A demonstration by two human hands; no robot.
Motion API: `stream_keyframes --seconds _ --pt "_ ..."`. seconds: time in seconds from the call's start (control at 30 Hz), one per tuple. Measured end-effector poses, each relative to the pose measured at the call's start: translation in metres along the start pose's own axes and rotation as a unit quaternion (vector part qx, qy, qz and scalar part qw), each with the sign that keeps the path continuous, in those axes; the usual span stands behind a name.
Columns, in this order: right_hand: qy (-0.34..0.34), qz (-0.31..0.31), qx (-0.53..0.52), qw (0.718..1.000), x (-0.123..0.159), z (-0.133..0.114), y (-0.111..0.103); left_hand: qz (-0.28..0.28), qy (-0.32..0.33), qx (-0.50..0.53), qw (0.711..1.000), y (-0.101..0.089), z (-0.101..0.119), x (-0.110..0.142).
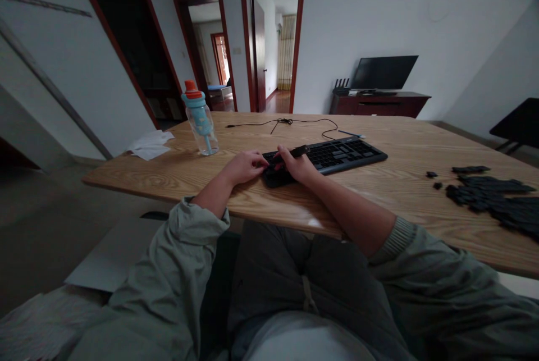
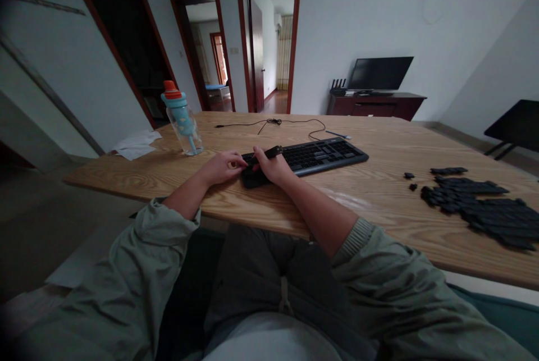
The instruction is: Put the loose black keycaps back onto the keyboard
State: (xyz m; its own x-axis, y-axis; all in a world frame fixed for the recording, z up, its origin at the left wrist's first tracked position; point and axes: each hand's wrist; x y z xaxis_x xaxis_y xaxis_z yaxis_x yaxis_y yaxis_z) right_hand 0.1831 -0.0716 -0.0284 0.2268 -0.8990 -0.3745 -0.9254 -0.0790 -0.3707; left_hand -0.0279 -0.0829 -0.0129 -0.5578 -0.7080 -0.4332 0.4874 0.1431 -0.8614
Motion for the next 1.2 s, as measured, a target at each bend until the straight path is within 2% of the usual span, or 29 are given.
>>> stream_keyframes --seconds 0.13,0.27,0.53,0.7,1.2 --pt "-0.019 0.005 -0.001 1.0 0.001 -0.002 -0.001 0.018 -0.005 -0.018 1.0 -0.002 0.003 0.0" --pt "-0.018 0.007 0.005 1.0 0.001 -0.002 0.0 0.006 -0.005 -0.026 1.0 -0.004 0.006 0.0" --pt "0.011 0.01 -0.052 0.999 -0.002 0.004 0.0 0.022 -0.021 -0.015 0.999 -0.003 0.01 0.001" --pt "0.009 0.007 -0.04 0.999 -0.002 0.003 0.0 0.017 -0.033 -0.017 0.999 -0.003 0.012 0.002" --pt "0.041 0.02 -0.053 0.998 -0.002 -0.002 -0.002 0.023 -0.013 -0.06 0.998 0.0 0.013 0.003"
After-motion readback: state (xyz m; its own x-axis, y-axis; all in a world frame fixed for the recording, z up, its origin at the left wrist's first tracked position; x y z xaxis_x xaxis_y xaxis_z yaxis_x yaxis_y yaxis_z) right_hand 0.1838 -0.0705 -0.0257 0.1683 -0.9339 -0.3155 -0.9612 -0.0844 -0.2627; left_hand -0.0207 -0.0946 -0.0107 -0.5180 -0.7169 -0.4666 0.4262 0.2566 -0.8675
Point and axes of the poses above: each hand's wrist, its own x-axis away from the middle knuckle, its own y-axis out of the palm, z = x × y, and after that the axes turned 1 degree about z, right-handed
